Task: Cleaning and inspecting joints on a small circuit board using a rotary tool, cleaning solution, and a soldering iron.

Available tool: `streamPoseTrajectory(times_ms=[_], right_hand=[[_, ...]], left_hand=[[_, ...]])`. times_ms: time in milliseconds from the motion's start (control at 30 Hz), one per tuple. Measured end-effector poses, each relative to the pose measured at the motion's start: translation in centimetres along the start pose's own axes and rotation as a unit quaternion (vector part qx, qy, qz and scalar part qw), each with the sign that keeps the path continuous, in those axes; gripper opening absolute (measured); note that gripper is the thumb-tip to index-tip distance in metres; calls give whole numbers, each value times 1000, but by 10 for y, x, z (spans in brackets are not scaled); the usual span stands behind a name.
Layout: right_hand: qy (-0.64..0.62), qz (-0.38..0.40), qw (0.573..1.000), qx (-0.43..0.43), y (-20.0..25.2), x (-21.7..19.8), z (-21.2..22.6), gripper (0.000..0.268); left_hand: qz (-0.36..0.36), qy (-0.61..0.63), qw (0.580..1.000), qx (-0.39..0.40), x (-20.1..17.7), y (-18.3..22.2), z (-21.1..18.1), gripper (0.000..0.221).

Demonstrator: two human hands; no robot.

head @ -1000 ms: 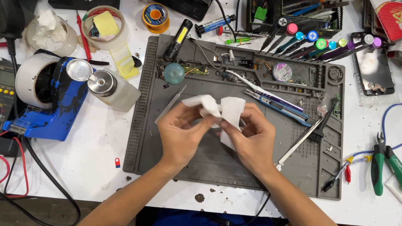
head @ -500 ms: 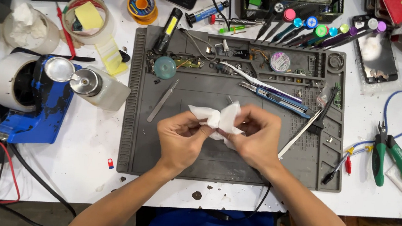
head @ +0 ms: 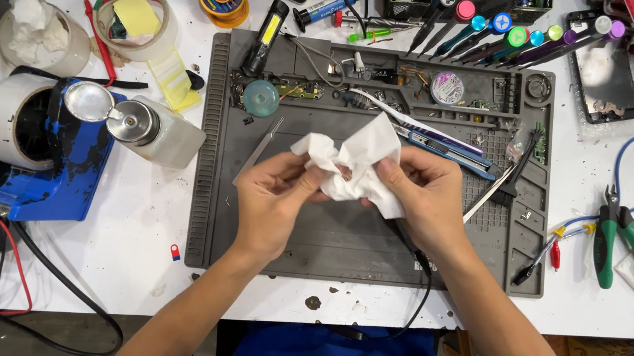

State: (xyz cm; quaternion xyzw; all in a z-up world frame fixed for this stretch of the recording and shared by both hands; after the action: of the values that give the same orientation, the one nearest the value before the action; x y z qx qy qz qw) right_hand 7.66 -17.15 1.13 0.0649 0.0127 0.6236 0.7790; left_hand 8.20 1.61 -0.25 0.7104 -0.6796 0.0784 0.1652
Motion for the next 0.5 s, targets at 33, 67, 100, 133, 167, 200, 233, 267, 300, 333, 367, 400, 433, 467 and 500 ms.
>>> streamPoseTrajectory(times_ms=[33,67,100,133,167,200,233,267,300,333,367,400,433,467,500], right_hand=[[1,0,1000,0,-2,-2,-3,12],[-10,-2,1000,-14,-4,-5,-4,13],[-21,-4,999,-27,-6,-7,-5,16],[-20,-3,999,-27,-6,-10,-7,16],[-6,12,999,-50,-6,-10,-4,14],[9,27,997,-74,-6,-10,-2,13],[9,28,997,-74,-5,-10,3,13],[51,71,987,-134,-1,0,17,13],[92,115,970,-193,5,10,29,13],[91,117,970,-192,7,14,28,13],[147,103,952,-247,12,19,36,13],[201,89,928,-302,19,25,42,16],[202,89,928,-301,20,25,42,16],[221,71,925,-300,21,24,42,18],[240,51,921,-302,20,22,44,20]], left_hand=[[0,1,1000,0,-1,0,0,22],[-5,2,1000,2,-2,0,1,22],[-10,2,1000,4,-4,0,0,22],[-11,2,1000,4,-5,0,1,22],[-16,-14,1000,15,-7,0,-1,22],[-21,-31,999,26,-9,0,-2,22],[-21,-31,999,26,-7,0,-3,22],[-15,-53,997,55,-5,1,-9,21],[-9,-75,994,84,-2,3,-15,20],[-11,-75,994,83,-1,4,-12,20],[-6,-72,994,86,2,5,-9,20],[-1,-70,994,89,4,6,-7,21],[-1,-69,994,89,3,7,-4,21],[-2,-70,993,92,2,8,-3,21],[0,-71,993,96,3,7,-2,21]])
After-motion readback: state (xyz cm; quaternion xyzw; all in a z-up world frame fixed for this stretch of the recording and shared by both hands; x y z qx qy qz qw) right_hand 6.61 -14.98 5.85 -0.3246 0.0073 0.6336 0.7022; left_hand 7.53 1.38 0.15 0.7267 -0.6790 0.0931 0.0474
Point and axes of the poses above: each hand's wrist, its own y-axis away from the middle knuckle, its own x-axis out of the palm, z = x × y, the point moved 9 cm from there along -y, towards the middle knuckle, and after that the axes turned 1 degree about -z, right-handed, at the moved point
